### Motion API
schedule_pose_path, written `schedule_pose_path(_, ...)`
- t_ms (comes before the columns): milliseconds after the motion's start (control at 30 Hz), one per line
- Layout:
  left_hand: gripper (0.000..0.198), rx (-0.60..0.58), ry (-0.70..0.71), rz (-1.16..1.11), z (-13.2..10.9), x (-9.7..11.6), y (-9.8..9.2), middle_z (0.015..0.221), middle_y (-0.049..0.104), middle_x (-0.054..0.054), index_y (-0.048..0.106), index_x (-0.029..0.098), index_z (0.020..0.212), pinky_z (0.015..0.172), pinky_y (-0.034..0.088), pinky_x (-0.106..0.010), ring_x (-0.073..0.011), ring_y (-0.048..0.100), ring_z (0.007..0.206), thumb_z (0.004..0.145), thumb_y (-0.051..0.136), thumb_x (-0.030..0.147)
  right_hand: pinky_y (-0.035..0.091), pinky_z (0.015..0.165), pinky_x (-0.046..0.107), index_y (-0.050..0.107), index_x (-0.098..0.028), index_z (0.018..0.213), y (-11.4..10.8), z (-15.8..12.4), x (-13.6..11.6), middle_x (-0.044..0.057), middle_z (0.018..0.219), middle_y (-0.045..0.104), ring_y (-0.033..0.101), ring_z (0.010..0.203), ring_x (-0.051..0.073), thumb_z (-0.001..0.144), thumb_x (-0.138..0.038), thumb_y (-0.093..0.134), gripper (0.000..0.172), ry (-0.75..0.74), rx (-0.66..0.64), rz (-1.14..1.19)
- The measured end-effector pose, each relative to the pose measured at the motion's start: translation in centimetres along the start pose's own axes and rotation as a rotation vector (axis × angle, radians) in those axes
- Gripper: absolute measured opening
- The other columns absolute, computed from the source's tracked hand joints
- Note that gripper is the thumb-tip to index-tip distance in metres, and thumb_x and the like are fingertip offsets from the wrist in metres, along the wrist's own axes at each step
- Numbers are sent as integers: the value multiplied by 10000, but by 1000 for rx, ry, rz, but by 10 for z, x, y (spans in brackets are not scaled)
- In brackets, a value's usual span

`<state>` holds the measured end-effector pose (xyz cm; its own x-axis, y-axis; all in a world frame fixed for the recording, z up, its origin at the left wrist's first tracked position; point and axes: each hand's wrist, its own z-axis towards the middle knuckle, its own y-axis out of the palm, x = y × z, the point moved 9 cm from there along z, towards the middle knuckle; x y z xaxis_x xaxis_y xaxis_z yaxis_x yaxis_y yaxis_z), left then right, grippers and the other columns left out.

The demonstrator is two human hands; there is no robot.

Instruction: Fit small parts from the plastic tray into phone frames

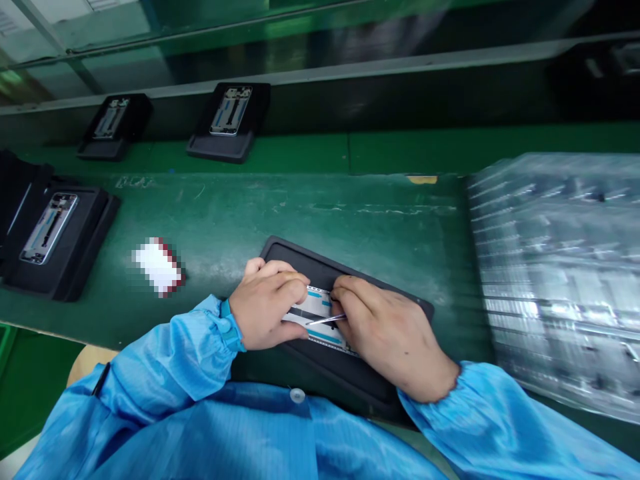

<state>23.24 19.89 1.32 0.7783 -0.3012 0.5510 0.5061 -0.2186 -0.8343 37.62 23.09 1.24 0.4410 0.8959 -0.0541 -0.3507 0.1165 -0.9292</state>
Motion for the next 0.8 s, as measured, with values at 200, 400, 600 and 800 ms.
schedule_pose_path(200,414,-4,-7,-5,0,1,-1,1438,781,-117,669,232,1174,1086,376,-554,-359,608,1409,916,928,428,576,776,348,742,-198,1048,0,0,6,79,1098,819,756,891,218,1054,-184,624,118,44,2,78)
schedule_pose_path(400,421,2,-2,-2,0,0,1,1448,775,-111,674,232,1196,1094,369,-555,-358,603,1412,921,924,428,582,801,350,746,-202,1051,-2,1,7,87,1116,813,769,922,228,1054,-205,616,131,46,1,128)
schedule_pose_path(600,428,13,1,8,0,1,0,1453,777,-111,668,221,1192,1108,368,-563,-352,613,1405,921,929,425,567,742,348,739,-193,1042,-1,7,6,91,1104,806,752,878,219,1063,-219,606,137,38,-18,120)
schedule_pose_path(800,426,7,1,2,0,1,1,1467,770,-111,675,221,1187,1122,364,-573,-356,604,1418,916,931,427,597,769,358,760,-196,1063,1,5,5,96,1122,814,766,919,232,1064,-201,585,175,-5,-61,86)
